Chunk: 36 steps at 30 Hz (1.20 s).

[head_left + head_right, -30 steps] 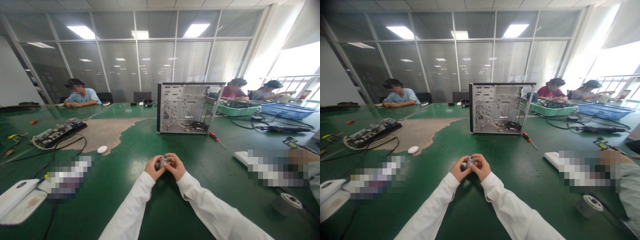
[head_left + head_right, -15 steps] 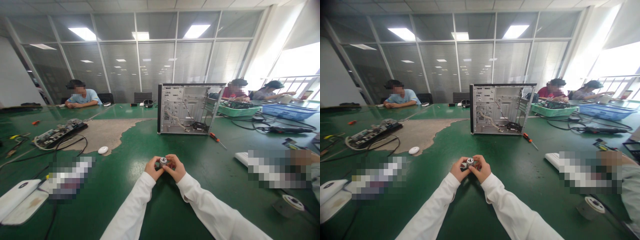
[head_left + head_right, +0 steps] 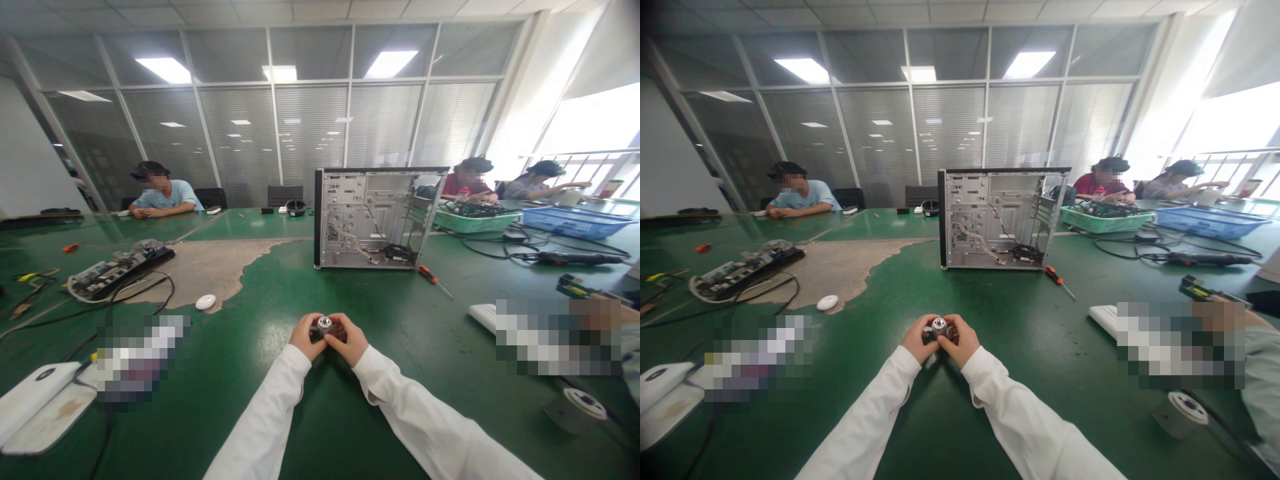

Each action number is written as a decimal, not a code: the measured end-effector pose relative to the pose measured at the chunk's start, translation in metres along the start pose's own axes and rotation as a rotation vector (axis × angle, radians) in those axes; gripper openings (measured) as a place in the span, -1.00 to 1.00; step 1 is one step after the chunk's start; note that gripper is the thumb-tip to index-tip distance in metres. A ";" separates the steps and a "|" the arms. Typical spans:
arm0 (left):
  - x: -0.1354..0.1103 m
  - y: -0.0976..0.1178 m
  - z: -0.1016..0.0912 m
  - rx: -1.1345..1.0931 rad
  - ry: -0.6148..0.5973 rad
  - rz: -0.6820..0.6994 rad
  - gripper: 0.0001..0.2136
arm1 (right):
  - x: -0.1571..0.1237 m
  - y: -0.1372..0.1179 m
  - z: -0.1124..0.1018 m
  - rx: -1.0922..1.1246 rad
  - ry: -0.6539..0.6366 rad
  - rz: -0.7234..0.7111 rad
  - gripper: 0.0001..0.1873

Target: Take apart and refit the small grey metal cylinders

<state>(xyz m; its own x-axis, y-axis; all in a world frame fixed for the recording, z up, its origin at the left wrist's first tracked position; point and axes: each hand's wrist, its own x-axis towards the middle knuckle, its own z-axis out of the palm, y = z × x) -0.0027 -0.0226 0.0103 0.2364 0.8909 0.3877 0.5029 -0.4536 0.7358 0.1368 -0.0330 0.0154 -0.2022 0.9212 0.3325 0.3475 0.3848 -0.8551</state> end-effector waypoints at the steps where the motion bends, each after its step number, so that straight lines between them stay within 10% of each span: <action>1: 0.000 -0.002 0.001 0.008 0.012 -0.003 -0.62 | 0.000 0.000 0.000 -0.005 0.001 0.001 -0.66; 36: -0.002 0.004 0.000 -0.035 0.013 -0.062 -0.50 | -0.001 0.000 0.001 -0.080 0.020 0.011 -0.68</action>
<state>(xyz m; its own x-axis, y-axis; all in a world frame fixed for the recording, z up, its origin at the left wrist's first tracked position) -0.0009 -0.0259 0.0125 0.1946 0.9172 0.3477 0.4872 -0.3981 0.7773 0.1365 -0.0336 0.0147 -0.1801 0.9261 0.3316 0.4214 0.3772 -0.8247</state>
